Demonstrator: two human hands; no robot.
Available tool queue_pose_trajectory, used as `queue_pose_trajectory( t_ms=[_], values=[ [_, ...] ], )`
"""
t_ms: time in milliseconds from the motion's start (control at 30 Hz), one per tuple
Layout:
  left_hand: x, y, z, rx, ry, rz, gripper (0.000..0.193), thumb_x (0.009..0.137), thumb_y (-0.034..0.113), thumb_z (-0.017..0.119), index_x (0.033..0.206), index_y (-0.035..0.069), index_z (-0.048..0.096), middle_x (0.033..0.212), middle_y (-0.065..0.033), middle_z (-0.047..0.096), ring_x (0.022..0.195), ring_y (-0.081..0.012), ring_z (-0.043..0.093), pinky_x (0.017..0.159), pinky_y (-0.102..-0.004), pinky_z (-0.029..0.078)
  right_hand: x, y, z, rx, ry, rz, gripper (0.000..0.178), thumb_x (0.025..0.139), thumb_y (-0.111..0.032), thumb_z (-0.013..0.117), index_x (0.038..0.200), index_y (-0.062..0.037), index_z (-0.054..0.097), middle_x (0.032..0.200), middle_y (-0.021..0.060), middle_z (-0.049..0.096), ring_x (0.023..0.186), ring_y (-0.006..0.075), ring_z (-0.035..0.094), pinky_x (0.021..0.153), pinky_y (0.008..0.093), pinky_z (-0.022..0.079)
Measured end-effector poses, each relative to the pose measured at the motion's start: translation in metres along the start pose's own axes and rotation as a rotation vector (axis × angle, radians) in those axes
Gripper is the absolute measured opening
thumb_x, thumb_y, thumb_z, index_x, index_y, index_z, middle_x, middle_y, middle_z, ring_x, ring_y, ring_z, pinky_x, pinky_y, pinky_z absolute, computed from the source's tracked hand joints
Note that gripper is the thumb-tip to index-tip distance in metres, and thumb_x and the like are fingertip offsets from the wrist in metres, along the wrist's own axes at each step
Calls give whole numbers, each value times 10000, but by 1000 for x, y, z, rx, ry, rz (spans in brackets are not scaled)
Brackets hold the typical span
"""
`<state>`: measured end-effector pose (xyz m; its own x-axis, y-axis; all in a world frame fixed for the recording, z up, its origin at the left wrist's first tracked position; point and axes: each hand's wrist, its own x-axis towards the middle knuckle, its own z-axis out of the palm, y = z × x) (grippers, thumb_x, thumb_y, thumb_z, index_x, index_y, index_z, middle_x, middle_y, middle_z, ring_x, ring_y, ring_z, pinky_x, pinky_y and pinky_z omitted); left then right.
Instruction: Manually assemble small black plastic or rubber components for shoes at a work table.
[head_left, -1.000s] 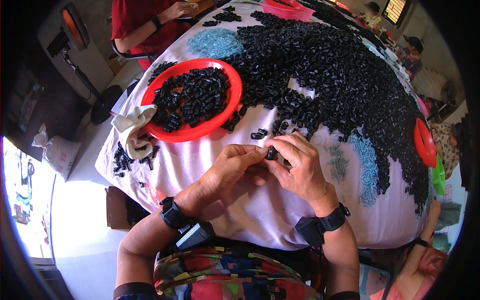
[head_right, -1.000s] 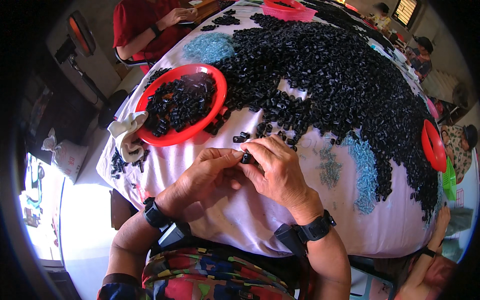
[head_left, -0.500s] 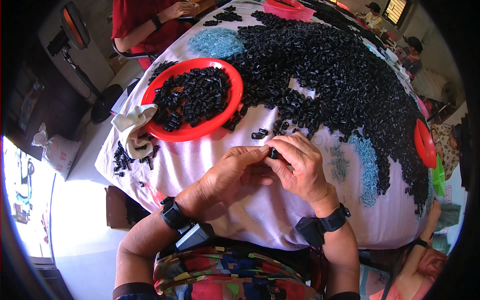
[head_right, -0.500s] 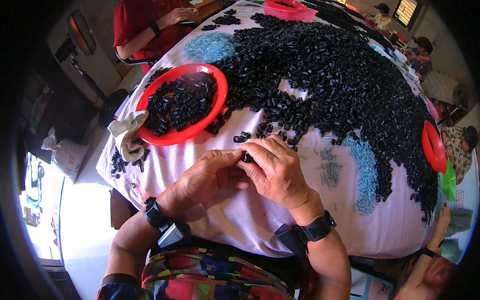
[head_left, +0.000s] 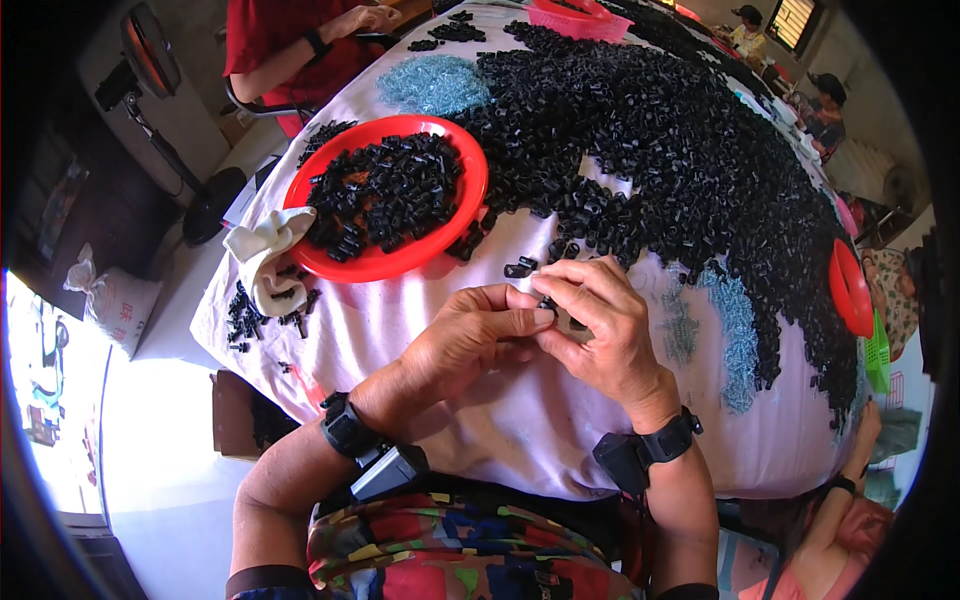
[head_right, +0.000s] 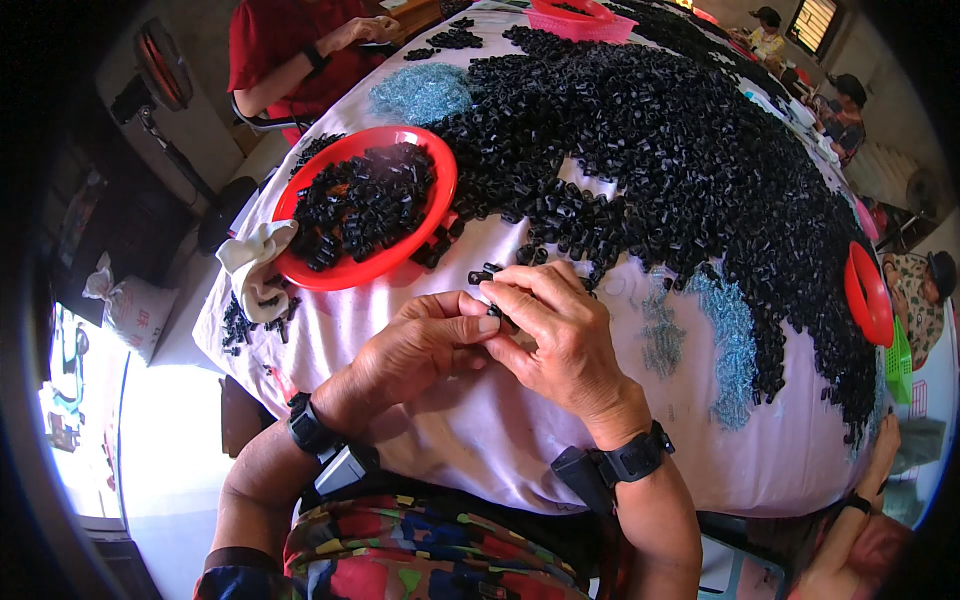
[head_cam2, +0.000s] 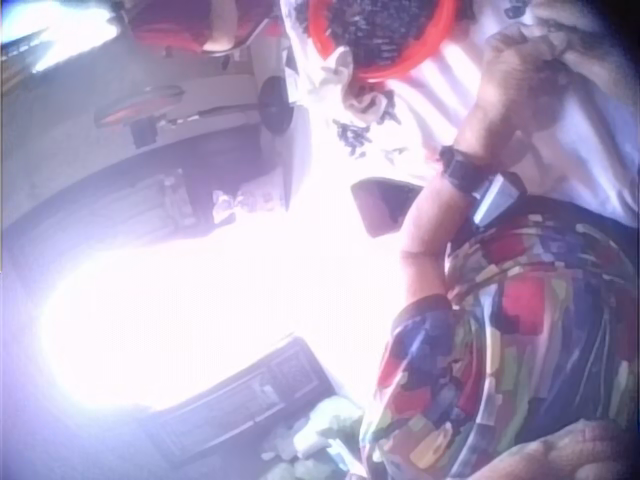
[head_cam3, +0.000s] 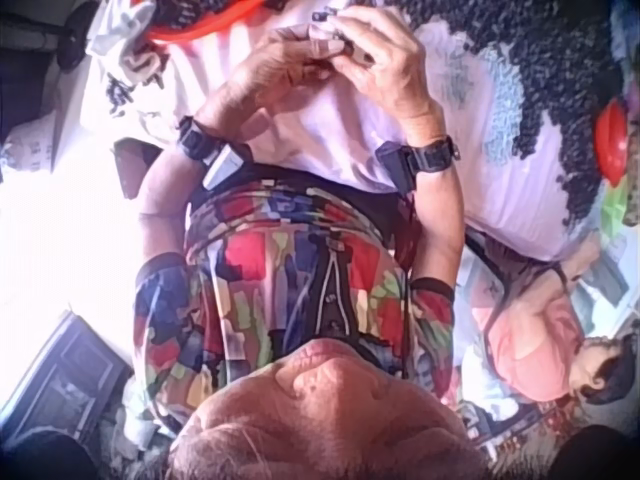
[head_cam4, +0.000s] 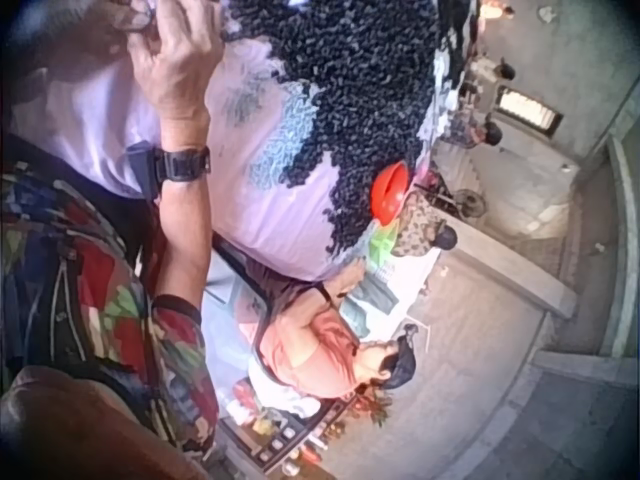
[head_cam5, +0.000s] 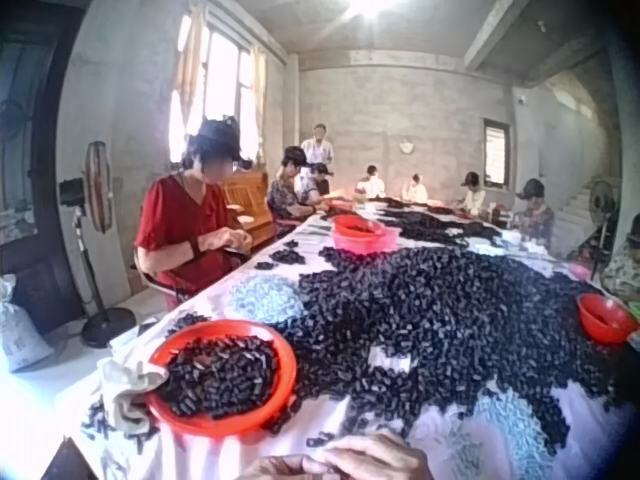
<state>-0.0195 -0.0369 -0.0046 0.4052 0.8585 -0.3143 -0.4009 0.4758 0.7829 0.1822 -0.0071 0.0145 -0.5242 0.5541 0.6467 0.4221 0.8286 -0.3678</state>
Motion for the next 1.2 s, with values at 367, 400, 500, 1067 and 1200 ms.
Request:
queue_pose_trajectory(
  t_ms=[367,400,500,1067,1200],
  values=[
    [1,-2,-7,-94,-9,113,298,1049,257,642,1168,-12,692,1071,-74,735,923,-139,715,744,-256,577,-1,2,-1,24,59,0,401,752,-49,851,1135,-31,732,1010,101,724,876,290,663,774,386,557],
    [1,-2,-7,-75,-28,111,306,1054,270,635,1177,-4,693,1076,-72,739,938,-138,716,752,-256,571,0,1,-1,28,68,1,402,752,-45,850,1135,-31,731,999,102,727,867,291,663,770,387,556],
    [-8,7,2,39,-39,100,295,1069,285,606,1189,31,694,1081,-49,731,968,-128,703,788,-265,559,0,0,0,41,76,-4,410,745,-26,842,1139,-28,730,1007,107,727,873,295,664,775,390,557],
    [3,71,-73,-395,241,393,337,1080,153,548,1230,-145,592,1139,-215,719,935,-191,745,845,-241,623,-8,9,-6,79,-19,375,126,922,-130,745,966,-13,759,784,135,728,683,279,712,607,390,529],
    [-3,64,-55,-237,240,427,387,1084,200,544,1362,-69,551,1182,-152,719,966,-192,741,859,-282,617,-3,11,-11,32,16,338,139,918,-114,737,1001,-4,754,820,128,739,717,292,710,647,398,537]
  ],
)
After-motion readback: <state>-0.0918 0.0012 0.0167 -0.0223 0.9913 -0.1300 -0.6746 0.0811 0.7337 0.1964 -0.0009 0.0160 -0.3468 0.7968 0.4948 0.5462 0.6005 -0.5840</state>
